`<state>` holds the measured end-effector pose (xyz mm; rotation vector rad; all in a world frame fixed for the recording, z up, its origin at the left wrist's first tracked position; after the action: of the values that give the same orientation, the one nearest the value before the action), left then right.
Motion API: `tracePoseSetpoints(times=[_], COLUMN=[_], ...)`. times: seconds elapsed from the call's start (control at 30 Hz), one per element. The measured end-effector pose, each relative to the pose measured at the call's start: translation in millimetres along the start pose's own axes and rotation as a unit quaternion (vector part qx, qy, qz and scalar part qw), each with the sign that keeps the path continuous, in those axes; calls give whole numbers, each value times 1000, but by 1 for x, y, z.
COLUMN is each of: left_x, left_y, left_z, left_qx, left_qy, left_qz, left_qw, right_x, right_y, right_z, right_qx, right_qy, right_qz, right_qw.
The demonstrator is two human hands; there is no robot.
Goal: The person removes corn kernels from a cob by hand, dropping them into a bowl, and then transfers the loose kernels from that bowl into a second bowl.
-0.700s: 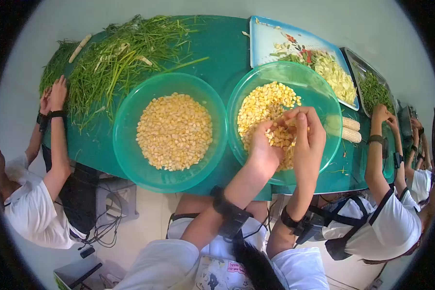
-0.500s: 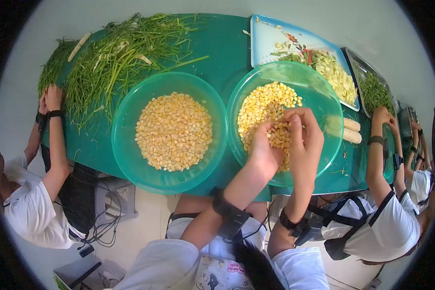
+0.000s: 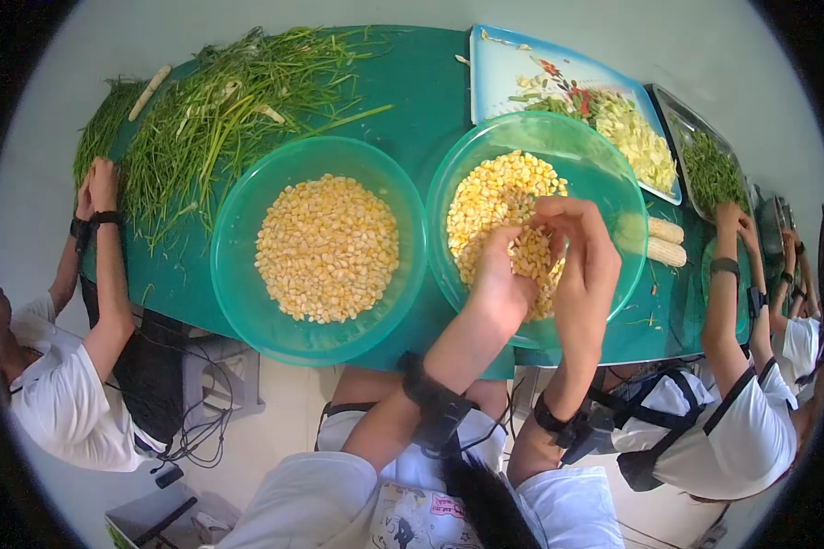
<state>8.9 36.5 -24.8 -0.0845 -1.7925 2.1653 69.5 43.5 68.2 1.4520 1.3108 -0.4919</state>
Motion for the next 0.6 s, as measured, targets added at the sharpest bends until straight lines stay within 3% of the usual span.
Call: tracePoseSetpoints(times=[0.1, 0.17, 0.27, 0.5, 0.6], left_x=[0, 4, 0, 0, 1], left_y=[1, -9, -13, -10, -10], left_z=[-4, -1, -2, -5, -7], left_qx=[-32, -98, -51, -86, -59], left_qy=[-12, -41, -47, -53, -56], left_qz=[5, 25, 36, 22, 48], left_qw=[999, 994, 997, 995, 995], right_x=[-7, -7, -5, 5, 8], right_y=[10, 9, -1, 1, 4], right_z=[10, 16, 21, 15, 14], right_qx=[-8, -62, -74, -35, -11], right_qy=[-24, -99, -92, -81, -79], right_qz=[42, 151, 229, 149, 105], right_qw=[999, 982, 966, 985, 991])
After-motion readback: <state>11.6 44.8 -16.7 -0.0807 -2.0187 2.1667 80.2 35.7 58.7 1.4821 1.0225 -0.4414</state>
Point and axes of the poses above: each hand's wrist, its own z-axis away from the middle knuckle, its own y-axis out of the back of the hand, x = y × z, the point moved 4 cm from there along -z, towards the middle knuckle, and after that the axes turned 15 degrees about -x, right-handed, at the moved point
